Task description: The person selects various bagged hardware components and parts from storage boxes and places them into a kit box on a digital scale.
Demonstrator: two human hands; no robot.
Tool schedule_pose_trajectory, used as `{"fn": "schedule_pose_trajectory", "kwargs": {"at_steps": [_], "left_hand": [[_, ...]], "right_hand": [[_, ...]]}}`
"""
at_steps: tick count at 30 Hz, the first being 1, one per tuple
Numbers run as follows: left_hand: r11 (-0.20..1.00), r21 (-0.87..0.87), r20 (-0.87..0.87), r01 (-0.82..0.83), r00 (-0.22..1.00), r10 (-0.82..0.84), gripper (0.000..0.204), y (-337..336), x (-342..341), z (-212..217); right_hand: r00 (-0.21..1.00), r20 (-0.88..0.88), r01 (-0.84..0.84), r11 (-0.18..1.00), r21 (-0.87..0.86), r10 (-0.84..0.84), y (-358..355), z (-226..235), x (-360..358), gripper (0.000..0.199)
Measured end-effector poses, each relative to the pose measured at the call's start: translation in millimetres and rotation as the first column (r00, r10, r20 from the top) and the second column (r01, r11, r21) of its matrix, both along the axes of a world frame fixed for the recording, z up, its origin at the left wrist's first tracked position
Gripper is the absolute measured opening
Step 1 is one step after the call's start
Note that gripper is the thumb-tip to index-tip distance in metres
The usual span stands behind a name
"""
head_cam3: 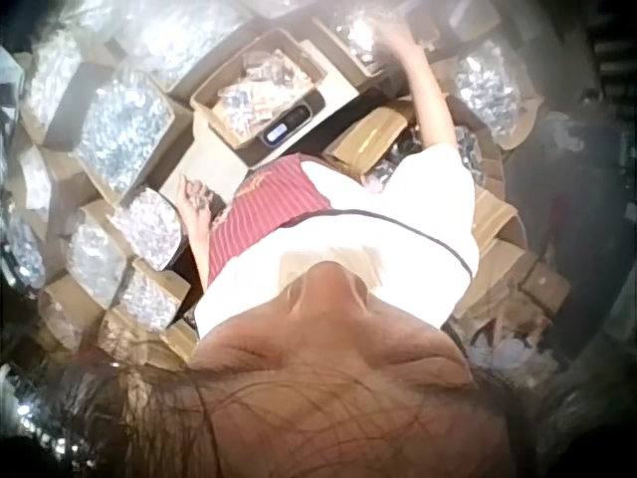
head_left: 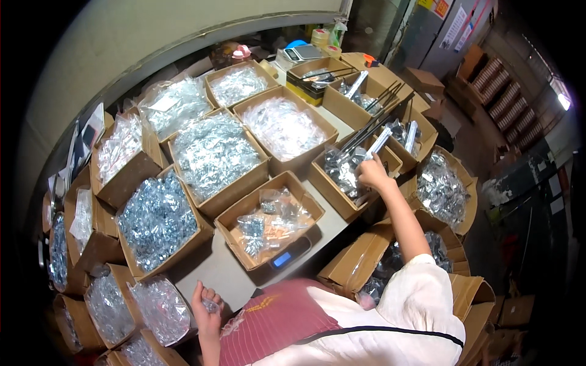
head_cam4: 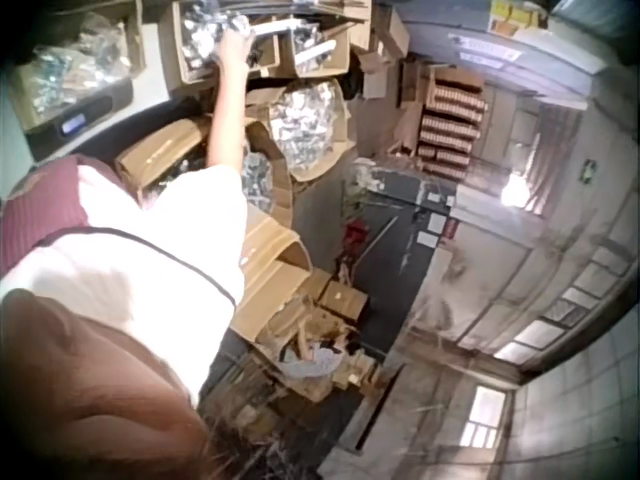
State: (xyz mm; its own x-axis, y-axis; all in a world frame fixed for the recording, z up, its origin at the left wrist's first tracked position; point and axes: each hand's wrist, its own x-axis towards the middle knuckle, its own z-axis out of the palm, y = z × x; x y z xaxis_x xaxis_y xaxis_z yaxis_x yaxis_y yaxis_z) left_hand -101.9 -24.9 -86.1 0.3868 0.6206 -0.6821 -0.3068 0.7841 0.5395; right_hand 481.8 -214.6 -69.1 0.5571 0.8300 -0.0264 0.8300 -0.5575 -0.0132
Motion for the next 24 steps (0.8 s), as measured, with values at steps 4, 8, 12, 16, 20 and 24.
{"fn": "schedule_pose_trajectory", "kwargs": {"at_steps": [4, 8, 12, 16, 20, 24], "left_hand": [[1.000, -0.009, -0.065, -0.030, 0.997, 0.029, 0.044, 11, -7, -16], [0.999, 0.006, -0.095, -0.045, 0.994, 0.045, 0.032, 23, 5, -25], [1.000, -0.004, -0.071, 0.007, 0.997, -0.007, 0.023, 41, 19, -44], [0.994, 0.076, -0.201, 0.076, 0.978, -0.060, 0.021, 38, 35, -59], [0.972, 0.160, -0.279, 0.174, 0.952, -0.125, 0.018, 23, 46, -53], [0.989, 0.102, -0.180, 0.111, 0.979, -0.092, 0.018, 33, 30, -70]], "right_hand": [[0.984, -0.178, 0.041, 0.968, 0.247, 0.004, 16, -7, -8, 0.023], [0.998, 0.065, 0.008, 0.991, -0.137, 0.001, 23, -41, -32, 0.080], [0.970, 0.242, 0.016, 0.998, -0.064, 0.000, 26, -50, -35, 0.076], [0.995, 0.102, -0.010, 0.998, -0.058, 0.016, 23, -27, -32, 0.060], [0.989, 0.147, -0.025, 0.998, -0.054, 0.033, -14, 10, 7, 0.026], [0.979, 0.101, 0.176, 0.984, 0.018, -0.177, -53, 23, 44, 0.025]]}}
